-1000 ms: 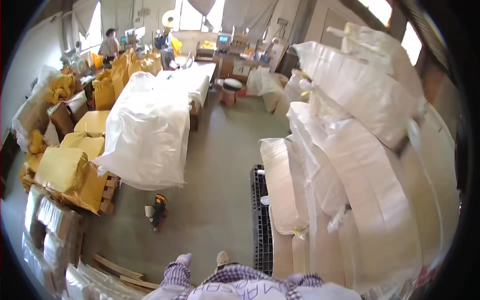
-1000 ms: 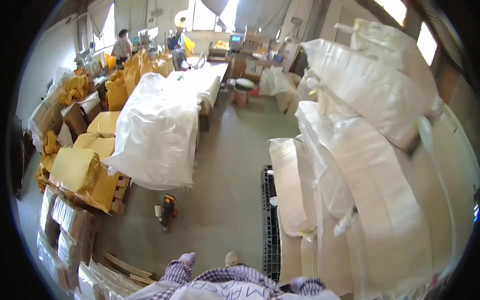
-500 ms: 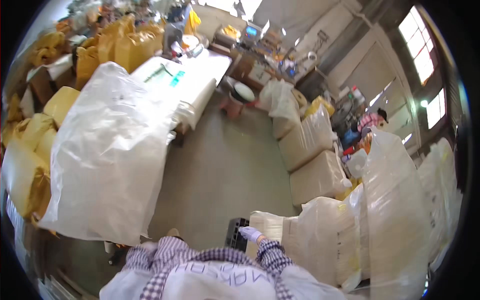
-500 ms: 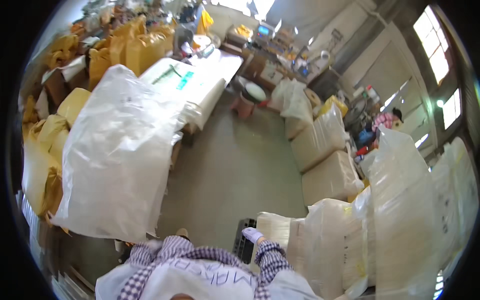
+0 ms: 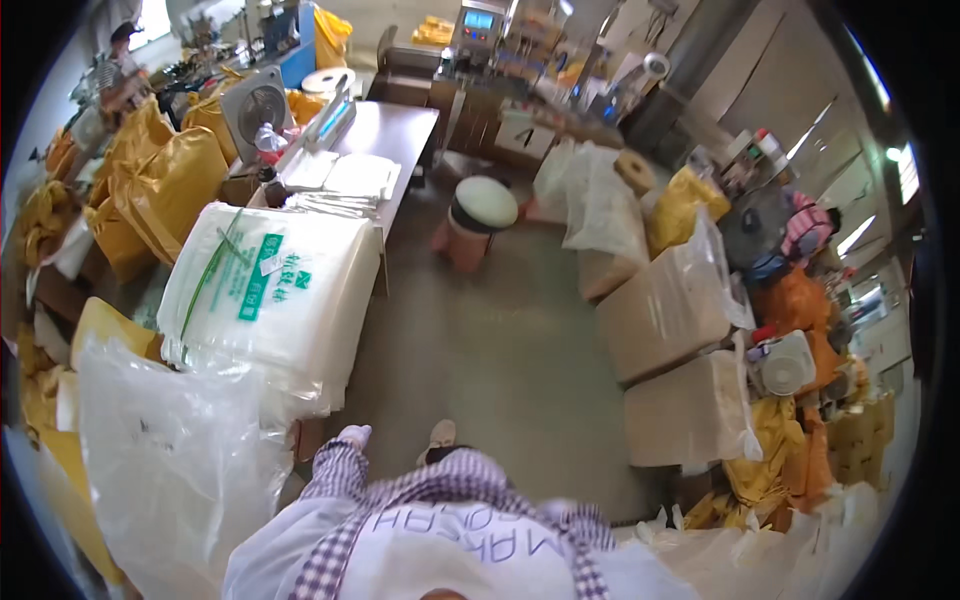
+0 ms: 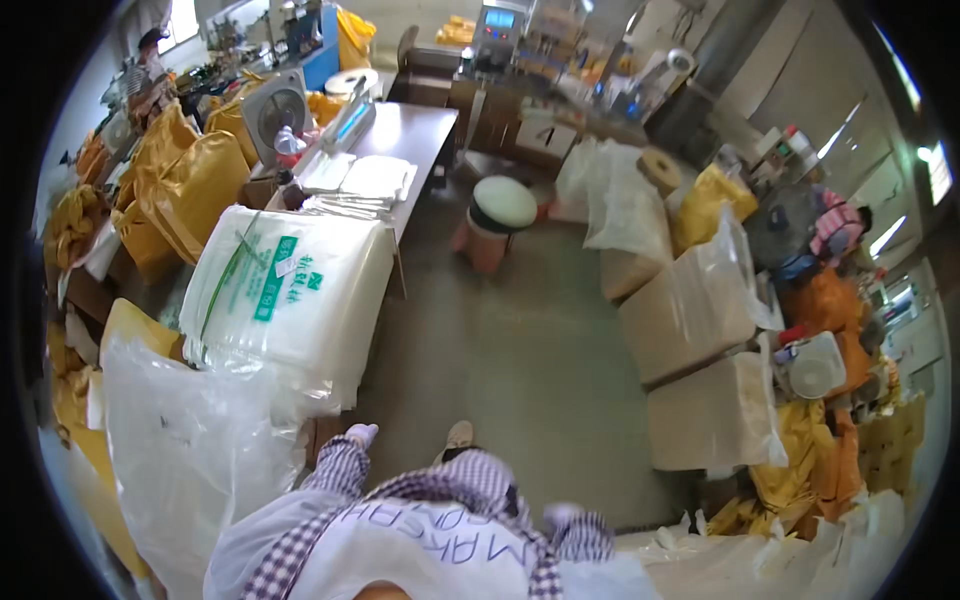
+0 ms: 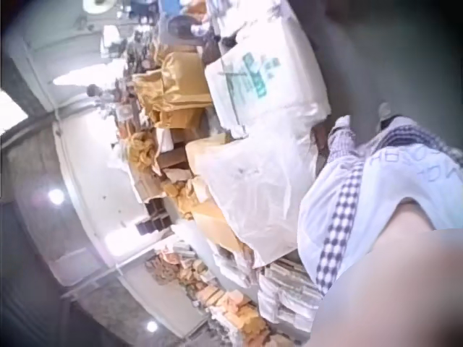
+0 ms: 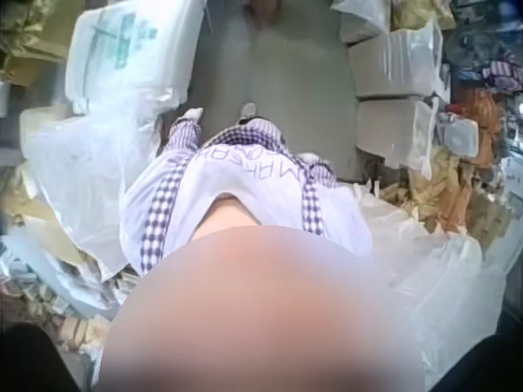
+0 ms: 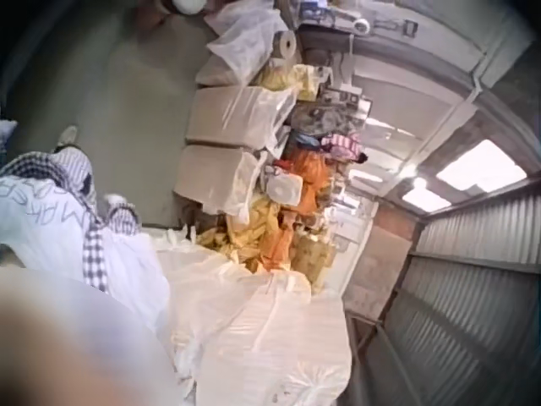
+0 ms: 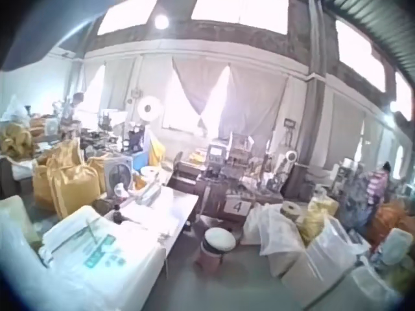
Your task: Packaging bundles of wooden skewers into plastic bags, sealing them using a heat sealer, and labeling the final bundles.
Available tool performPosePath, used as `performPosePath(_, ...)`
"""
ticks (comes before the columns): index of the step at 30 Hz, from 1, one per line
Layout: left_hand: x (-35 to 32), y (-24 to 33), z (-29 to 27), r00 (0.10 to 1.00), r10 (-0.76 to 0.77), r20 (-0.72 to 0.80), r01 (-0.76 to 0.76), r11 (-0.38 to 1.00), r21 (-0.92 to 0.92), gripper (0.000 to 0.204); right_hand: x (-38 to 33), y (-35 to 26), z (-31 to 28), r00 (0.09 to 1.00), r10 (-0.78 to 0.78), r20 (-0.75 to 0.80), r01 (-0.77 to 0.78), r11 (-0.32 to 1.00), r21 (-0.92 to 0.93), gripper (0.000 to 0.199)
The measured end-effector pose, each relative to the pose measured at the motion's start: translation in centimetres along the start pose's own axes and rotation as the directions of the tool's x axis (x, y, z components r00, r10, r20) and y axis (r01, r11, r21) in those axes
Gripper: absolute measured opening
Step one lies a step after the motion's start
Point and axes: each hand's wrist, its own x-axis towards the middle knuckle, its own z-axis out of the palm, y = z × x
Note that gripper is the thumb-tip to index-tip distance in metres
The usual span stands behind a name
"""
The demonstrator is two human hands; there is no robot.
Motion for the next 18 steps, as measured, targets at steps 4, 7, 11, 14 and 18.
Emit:
performPosePath(4, 3.5, 1.4, -10.3, 0.926, -0.021, 0.376, 0.070, 0.990, -0.119, 0.039, 7.0, -18.6, -29.9, 0.790, -0.288, -0.541, -0.027, 0.865, -0.500, 0.024)
performPosePath(7, 13.2, 2.7, -17.3, 0.828, -0.130, 0.545, 0.544, 0.422, -0.725, 0.038, 13.3, -23.6, -48.9, 0.837, -0.058, -0.544, 0.333, 0.842, 0.424, 0.033)
performPosePath(11, 25.1, -2.7, -18.0, 0.820, -0.198, 0.537, 0.565, 0.426, -0.706, 0.045, 15.8, -36.6, -65.1, 0.724, -0.342, -0.600, 0.600, 0.741, 0.302, 0.031)
performPosePath(14, 37.4, -1.8, -24.4, 0.905, -0.295, 0.306, 0.399, 0.837, -0.375, 0.043, 22.3, -28.8, -72.4, 0.468, -0.660, -0.587, 0.342, 0.748, -0.569, 0.022)
performPosePath(18, 49.1, -3.2, -32.6, 0.983, 0.122, 0.139, -0.063, 0.926, -0.372, 0.033, 19.5, -31.6, -79.7, 0.873, 0.008, -0.488, 0.100, 0.976, 0.194, 0.023)
